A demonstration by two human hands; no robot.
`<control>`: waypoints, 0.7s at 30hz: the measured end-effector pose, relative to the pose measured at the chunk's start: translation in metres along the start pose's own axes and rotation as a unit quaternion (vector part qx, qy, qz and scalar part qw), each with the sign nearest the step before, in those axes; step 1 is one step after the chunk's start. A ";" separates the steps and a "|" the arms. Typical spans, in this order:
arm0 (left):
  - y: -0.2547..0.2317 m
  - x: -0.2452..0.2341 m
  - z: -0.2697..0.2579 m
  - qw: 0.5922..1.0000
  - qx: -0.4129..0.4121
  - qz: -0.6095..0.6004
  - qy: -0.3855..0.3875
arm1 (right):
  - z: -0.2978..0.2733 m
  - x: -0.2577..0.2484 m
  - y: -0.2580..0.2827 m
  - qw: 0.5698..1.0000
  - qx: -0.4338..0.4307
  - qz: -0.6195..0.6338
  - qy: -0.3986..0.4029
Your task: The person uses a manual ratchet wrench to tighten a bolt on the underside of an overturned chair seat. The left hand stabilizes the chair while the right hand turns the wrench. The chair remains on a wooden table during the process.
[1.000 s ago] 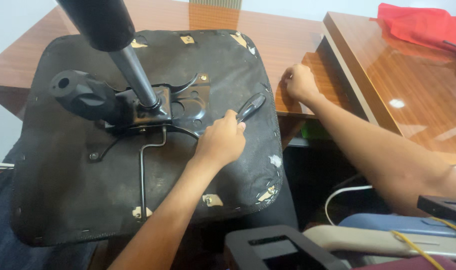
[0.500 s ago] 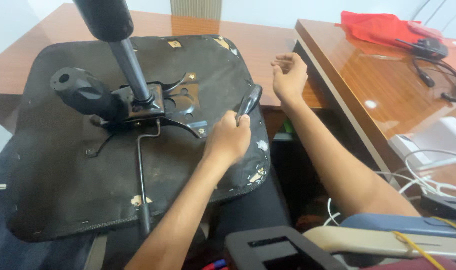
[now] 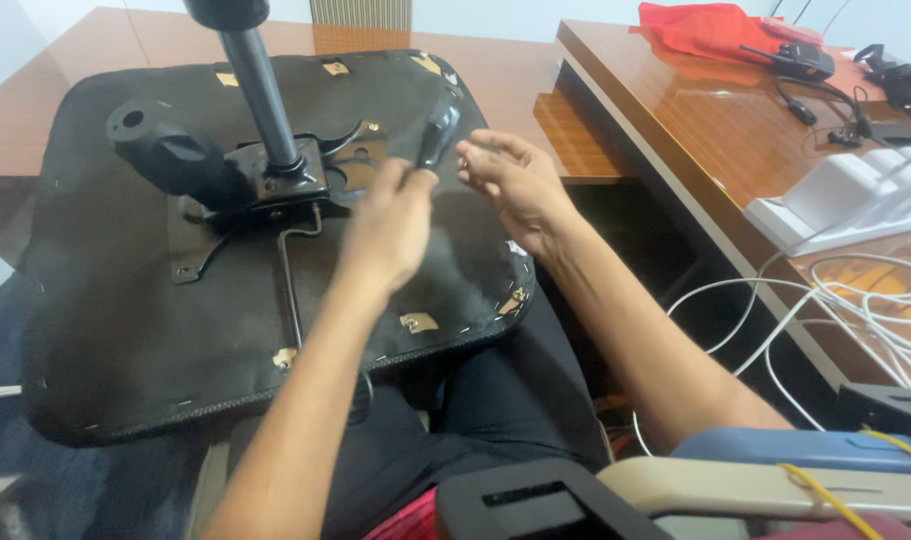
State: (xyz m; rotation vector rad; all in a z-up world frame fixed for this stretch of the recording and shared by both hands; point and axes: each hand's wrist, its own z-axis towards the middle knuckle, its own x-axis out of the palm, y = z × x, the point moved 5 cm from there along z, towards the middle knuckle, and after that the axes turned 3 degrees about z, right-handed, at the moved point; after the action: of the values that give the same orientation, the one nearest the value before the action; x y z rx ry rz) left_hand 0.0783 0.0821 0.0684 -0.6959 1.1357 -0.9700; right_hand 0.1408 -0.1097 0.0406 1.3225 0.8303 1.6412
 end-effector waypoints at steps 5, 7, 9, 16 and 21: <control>-0.003 -0.063 -0.025 0.990 0.030 0.091 -0.107 | -0.019 -0.012 -0.026 0.998 0.004 -0.053 0.037; -0.001 -0.079 -0.037 0.982 0.012 0.135 -0.130 | -0.026 -0.016 -0.033 0.990 -0.017 -0.142 0.018; 0.000 -0.085 -0.048 0.976 0.017 0.162 -0.147 | -0.041 -0.022 -0.039 0.956 -0.027 -0.284 -0.063; 0.019 -0.106 -0.070 0.930 0.023 0.296 -0.219 | -0.123 0.041 -0.022 0.788 -0.272 -0.551 0.043; 0.046 -0.105 -0.069 0.937 -0.043 0.298 -0.178 | -0.150 0.064 -0.019 0.763 -0.175 -0.591 0.197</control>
State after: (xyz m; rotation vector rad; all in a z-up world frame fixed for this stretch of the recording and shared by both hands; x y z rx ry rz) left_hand 0.0126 0.1980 0.0521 -0.5189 0.9796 -0.2654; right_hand -0.0068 -0.0419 0.0165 0.0082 1.1733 0.9039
